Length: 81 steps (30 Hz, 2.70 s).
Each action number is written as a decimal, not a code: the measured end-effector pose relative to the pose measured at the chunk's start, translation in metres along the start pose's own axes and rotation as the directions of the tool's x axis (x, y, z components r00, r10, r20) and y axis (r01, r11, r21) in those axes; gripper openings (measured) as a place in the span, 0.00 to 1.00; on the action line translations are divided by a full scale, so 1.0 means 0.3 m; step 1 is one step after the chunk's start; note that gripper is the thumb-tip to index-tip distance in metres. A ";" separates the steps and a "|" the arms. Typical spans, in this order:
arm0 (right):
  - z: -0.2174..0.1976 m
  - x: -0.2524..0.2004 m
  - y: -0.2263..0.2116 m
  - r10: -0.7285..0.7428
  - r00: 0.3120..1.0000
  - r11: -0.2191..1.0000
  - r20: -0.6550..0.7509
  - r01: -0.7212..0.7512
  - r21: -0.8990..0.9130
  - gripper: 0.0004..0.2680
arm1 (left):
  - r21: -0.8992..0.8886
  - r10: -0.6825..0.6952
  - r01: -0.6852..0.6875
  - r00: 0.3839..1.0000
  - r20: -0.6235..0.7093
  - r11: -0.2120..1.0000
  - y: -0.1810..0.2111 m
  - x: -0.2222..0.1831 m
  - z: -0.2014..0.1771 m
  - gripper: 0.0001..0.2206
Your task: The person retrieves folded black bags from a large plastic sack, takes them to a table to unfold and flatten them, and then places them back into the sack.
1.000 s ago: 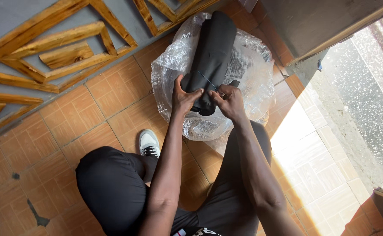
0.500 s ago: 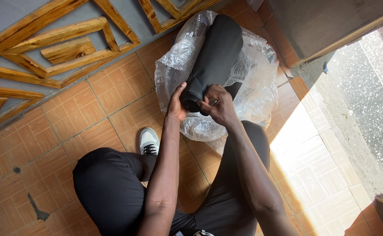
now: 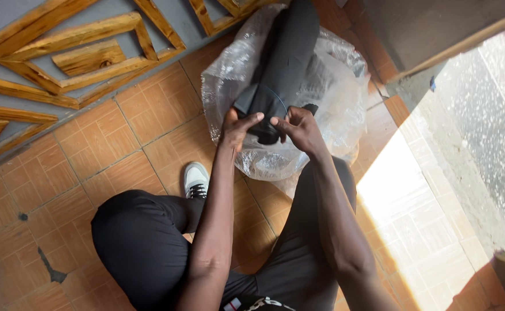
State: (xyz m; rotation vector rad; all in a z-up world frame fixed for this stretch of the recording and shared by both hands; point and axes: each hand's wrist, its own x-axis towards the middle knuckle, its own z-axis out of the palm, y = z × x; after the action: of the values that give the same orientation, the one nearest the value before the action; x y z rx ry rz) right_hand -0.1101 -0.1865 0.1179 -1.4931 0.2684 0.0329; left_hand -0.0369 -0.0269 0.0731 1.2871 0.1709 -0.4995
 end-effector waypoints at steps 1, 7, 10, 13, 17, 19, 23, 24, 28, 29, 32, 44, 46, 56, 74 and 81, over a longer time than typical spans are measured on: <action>0.002 0.000 0.025 0.017 1.000 1.000 -0.010 -0.017 0.005 0.12 | 0.004 -0.019 0.019 1.000 0.003 1.000 -0.011 0.021 -0.047 0.38; 0.034 0.030 0.120 -0.058 0.974 0.873 -0.220 -0.058 -0.485 0.13 | 0.657 0.335 -0.254 0.942 0.001 0.710 0.018 0.045 -0.103 0.38; 0.019 0.041 0.111 -0.083 0.970 0.843 -0.227 -0.053 -0.535 0.12 | 0.642 0.291 -0.178 0.954 -0.074 0.746 -0.056 0.068 -0.126 0.37; 0.012 0.046 0.125 -0.180 0.977 0.713 -0.110 0.053 -0.699 0.12 | 0.533 0.260 -0.155 0.957 -0.127 0.832 -0.181 0.110 -0.155 0.39; 0.024 0.057 0.131 -0.287 0.956 0.579 -0.052 0.130 -0.805 0.12 | 0.185 0.078 -0.027 0.958 -0.275 0.982 -0.259 0.128 -0.145 0.37; 0.027 0.071 0.133 -0.294 0.955 0.563 -0.030 0.148 -0.813 0.11 | 0.087 0.000 0.029 0.948 -0.317 0.996 -0.234 0.116 -0.137 0.36; 0.024 0.067 0.119 -0.256 0.967 0.584 -0.005 0.151 -0.797 0.10 | -0.419 -0.255 0.160 0.950 -0.182 0.894 -0.169 0.052 -0.110 0.25; 0.027 0.065 0.101 -0.231 0.973 0.623 -0.003 0.146 -0.769 0.12 | -0.576 -0.308 0.200 0.947 -0.094 0.792 -0.170 0.046 -0.114 0.20; 0.039 0.053 0.136 -0.155 0.986 0.676 0.064 0.153 -0.721 0.09 | -0.557 -0.296 0.198 0.951 -0.090 0.806 -0.204 0.066 -0.095 0.18; 0.040 0.058 0.140 -0.185 0.981 0.653 0.060 0.168 -0.738 0.08 | -0.431 -0.197 0.118 0.970 -0.144 0.895 -0.213 0.080 -0.087 0.19; 0.048 0.048 0.128 -0.217 0.976 0.759 -0.029 0.150 -0.634 0.10 | -0.128 0.116 -0.138 0.979 -0.165 0.982 -0.173 0.091 -0.079 0.24; 0.051 0.057 0.061 -0.317 0.946 0.906 -0.067 0.281 -0.317 0.11 | 0.653 0.558 -0.612 0.760 0.332 0.445 -0.093 0.026 -0.014 0.32; 0.064 0.055 0.070 -0.310 0.950 0.847 0.035 0.292 -0.444 0.12 | 0.649 0.589 -0.619 0.747 0.310 0.443 -0.125 0.038 -0.023 0.34; 0.062 0.021 -0.028 -0.240 0.961 0.912 0.137 0.271 -0.306 0.07 | 0.039 0.137 -0.162 0.920 0.366 0.986 -0.090 0.107 -0.165 0.37; 0.055 0.040 0.032 -0.206 0.860 0.709 0.467 0.460 -0.535 0.11 | 0.421 0.081 -0.177 0.968 0.236 0.890 -0.125 0.101 -0.157 0.32; 0.068 0.033 0.158 -0.048 0.913 0.581 0.405 0.356 -0.732 0.09 | 0.404 -0.195 0.036 0.913 0.359 0.914 -0.439 0.315 -0.453 0.41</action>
State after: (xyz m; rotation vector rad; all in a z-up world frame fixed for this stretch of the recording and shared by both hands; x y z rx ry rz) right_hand -0.1062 -0.1637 0.0706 -2.3848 -0.2711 0.2590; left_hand 0.0083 0.0521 -0.1178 1.5395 -0.2028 -0.9222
